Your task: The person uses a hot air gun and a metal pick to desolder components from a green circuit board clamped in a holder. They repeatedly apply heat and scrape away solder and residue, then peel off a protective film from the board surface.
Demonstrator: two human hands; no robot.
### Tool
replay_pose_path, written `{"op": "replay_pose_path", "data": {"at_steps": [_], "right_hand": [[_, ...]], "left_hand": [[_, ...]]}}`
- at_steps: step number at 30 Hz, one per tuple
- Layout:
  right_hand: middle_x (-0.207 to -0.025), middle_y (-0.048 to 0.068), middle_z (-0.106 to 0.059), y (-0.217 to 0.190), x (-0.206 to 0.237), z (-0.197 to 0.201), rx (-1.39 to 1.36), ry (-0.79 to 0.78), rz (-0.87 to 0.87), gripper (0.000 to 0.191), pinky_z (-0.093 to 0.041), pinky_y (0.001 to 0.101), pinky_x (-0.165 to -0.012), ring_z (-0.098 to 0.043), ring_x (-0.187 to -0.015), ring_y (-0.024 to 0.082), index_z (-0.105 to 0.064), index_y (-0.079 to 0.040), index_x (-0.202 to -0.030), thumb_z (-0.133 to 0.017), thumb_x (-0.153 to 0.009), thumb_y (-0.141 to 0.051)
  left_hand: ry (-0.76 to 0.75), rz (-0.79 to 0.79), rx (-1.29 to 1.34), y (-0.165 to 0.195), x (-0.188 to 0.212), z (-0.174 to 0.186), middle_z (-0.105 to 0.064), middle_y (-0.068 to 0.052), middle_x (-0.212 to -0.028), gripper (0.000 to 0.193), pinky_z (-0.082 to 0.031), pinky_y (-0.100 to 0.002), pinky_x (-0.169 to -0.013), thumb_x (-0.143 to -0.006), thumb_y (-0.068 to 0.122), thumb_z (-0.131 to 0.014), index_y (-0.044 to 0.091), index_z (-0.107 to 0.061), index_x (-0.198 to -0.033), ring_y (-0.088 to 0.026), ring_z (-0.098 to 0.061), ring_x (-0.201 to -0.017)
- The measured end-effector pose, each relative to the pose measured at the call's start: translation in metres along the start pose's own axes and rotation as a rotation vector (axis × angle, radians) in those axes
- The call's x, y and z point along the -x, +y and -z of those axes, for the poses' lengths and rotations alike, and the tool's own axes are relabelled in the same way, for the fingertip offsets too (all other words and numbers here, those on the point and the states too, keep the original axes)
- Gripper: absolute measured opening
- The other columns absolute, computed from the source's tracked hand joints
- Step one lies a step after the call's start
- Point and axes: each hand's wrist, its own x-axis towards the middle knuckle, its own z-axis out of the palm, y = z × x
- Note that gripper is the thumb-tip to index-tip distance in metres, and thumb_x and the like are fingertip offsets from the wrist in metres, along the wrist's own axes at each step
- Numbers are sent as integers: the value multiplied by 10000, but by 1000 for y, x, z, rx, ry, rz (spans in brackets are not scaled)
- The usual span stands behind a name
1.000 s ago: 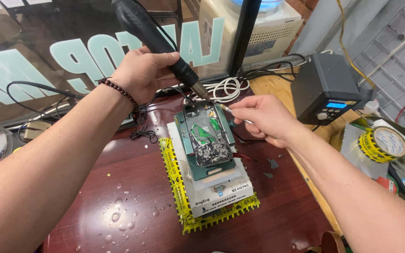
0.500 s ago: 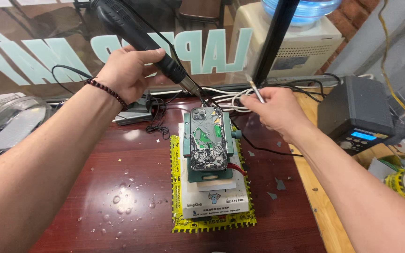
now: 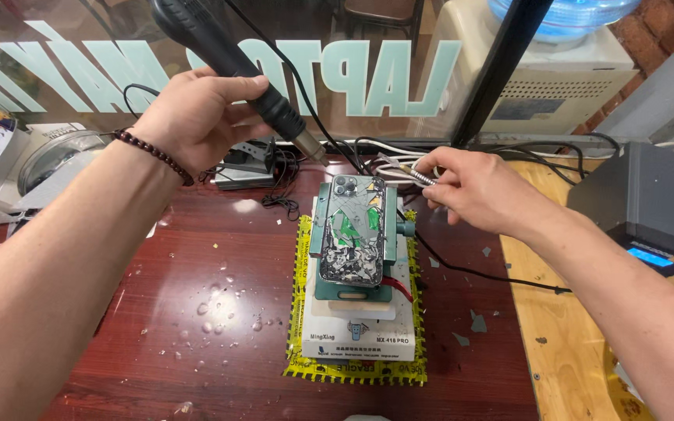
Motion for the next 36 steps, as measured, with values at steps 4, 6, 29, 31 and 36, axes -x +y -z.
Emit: {"op": "replay_pose_path", "data": {"at_steps": [4, 6, 29, 31, 36], "right_hand": [[-830, 90, -787, 9, 2, 0, 171, 96, 109, 259, -572, 364, -696, -751, -726, 212, -782, -149, -1105, -721, -867, -229], [-906, 96, -794, 11, 2, 1, 248, 157, 212, 253, -572, 358, -742, -759, -801, 229, -797, -142, -1079, -747, -853, -246], [-945, 100, -791, 17, 13, -13, 141, 238, 202, 237, -573, 346, -759, -759, -830, 250, -798, -139, -1071, -728, -864, -229], [-935, 105, -791, 16, 10, -17, 126, 248, 213, 230, -575, 343, -759, -760, -819, 250, -798, -131, -1064, -727, -869, -230], [-977, 119, -778, 12, 3, -19, 77, 416, 72, 218, -565, 365, -775, -747, -869, 287, -794, -109, -1063, -724, -893, -227]], "left_hand": [[-40, 3, 70, -10, -6, -9, -701, -74, -1023, 138, -662, -391, -801, -933, 67, -691, 22, -619, -1040, -238, -752, -976], [-51, 24, 74, -12, -9, -14, -707, -82, -1027, 136, -671, -394, -828, -931, 68, -689, 18, -627, -1042, -242, -752, -978], [-38, 96, -19, -20, -16, -51, -720, -78, -1002, 144, -652, -343, -781, -902, 93, -718, 59, -626, -1007, -206, -745, -941], [-31, 101, -37, -21, -19, -51, -721, -84, -998, 153, -644, -350, -793, -906, 92, -725, 54, -626, -1017, -212, -737, -940], [16, 28, 59, -19, -30, -45, -720, -84, -1015, 161, -615, -399, -788, -908, 78, -721, 43, -625, -1032, -225, -730, -952]]}}
